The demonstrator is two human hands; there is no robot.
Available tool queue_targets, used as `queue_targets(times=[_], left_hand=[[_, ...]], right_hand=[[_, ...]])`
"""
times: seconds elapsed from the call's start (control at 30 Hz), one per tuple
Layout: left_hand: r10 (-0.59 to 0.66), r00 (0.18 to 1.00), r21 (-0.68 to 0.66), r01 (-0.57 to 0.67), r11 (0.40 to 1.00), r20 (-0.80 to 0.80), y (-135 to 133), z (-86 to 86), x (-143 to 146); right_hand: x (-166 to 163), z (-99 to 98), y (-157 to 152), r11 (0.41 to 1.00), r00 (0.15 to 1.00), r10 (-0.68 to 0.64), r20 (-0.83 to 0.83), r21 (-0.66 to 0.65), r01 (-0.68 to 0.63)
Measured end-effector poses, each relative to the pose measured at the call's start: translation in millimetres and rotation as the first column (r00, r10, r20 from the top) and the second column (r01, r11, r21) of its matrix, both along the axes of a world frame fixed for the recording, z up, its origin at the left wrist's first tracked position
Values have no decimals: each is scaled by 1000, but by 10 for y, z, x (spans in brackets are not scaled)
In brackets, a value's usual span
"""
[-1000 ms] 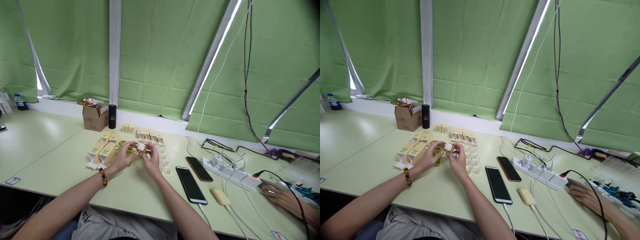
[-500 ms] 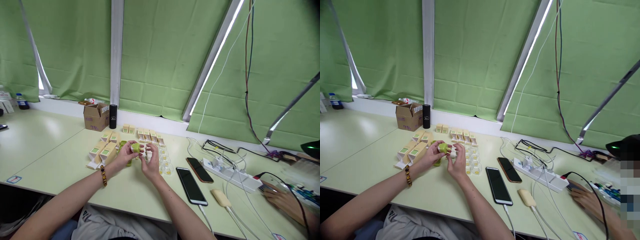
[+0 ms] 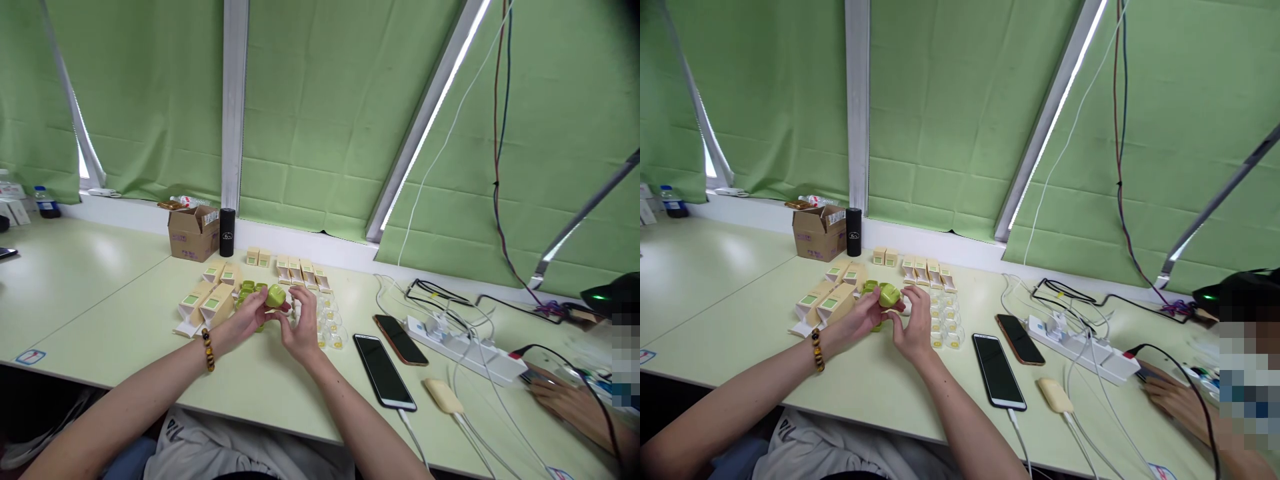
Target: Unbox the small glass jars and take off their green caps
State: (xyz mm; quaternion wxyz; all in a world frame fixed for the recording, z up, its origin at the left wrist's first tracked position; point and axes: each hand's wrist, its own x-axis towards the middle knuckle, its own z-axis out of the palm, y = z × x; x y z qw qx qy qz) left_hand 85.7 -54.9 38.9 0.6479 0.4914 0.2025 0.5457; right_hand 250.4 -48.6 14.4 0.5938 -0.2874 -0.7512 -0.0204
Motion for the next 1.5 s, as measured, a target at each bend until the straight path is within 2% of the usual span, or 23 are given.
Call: queue_targets(times=[0.13, 0.23, 0.37, 0.47, 0.57, 0.63, 0.7, 0.77, 0.83, 0.93, 0.97, 1.0, 1.03, 1.1, 1.17, 1.2, 1.27, 1.33, 1.4, 1.5], left_hand=[[93, 989, -9, -95, 995, -116, 11, -23, 41], [178, 962, 7, -180, 984, -207, 69, -84, 42], [211, 934, 36, -210, 977, -289, 145, -150, 14], [234, 905, 70, -224, 972, -354, 160, -165, -9], [400, 807, 245, -321, 915, -436, 129, -146, -48], [553, 712, 443, -367, 818, -432, 91, -116, -87], [650, 652, 606, -349, 715, -391, 55, -80, -126], [682, 629, 699, -294, 652, -373, 30, -51, -149], [673, 630, 744, -219, 632, -387, 19, -38, -148], [635, 641, 752, -133, 645, -431, 13, -35, -112], [626, 642, 744, -128, 656, -443, 12, -35, -97], [620, 641, 729, -135, 671, -452, 11, -34, -84], [617, 639, 711, -153, 687, -459, 11, -33, -74], [624, 631, 671, -212, 710, -461, 17, -32, -63], [638, 621, 642, -268, 718, -455, 31, -38, -63], [642, 619, 634, -283, 720, -453, 42, -44, -65], [625, 640, 611, -291, 736, -448, 67, -57, -69], [581, 686, 555, -302, 775, -439, 91, -61, -68], [536, 731, 478, -322, 817, -422, 103, -50, -64], [490, 756, 411, -318, 854, -434, 96, -14, -59]], right_hand=[[-2, 2, 20, 997, 997, -12, 80, 72, 7], [-1, 5, 41, 996, 993, 32, 113, 74, -40], [-6, 1, 39, 992, 990, 124, 65, -6, -124], [-22, 3, 11, 967, 982, 178, -63, -171, -187], [-30, 26, 0, 867, 923, 237, -302, -363, -341], [-20, 47, 21, 774, 843, 277, -462, -413, -481], [-1, 62, 64, 693, 765, 293, -574, -423, -584], [17, 65, 116, 627, 709, 288, -644, -433, -648], [24, 59, 161, 554, 675, 294, -677, -455, -698], [13, 47, 189, 468, 674, 327, -662, -506, -724], [11, 46, 185, 475, 701, 322, -637, -532, -701], [12, 47, 176, 513, 744, 304, -594, -556, -654], [18, 52, 160, 580, 801, 276, -531, -573, -580], [44, 66, 119, 757, 918, 208, -338, -538, -370], [80, 85, 77, 901, 982, 152, -110, -393, -183], [97, 93, 61, 942, 991, 134, -13, -310, -131], [125, 104, 42, 977, 986, 115, 119, -195, -91], [143, 109, 43, 983, 976, 123, 181, -159, -94], [152, 112, 55, 979, 971, 151, 188, -163, -120], [155, 126, 77, 967, 976, 191, 105, -190, -169]])
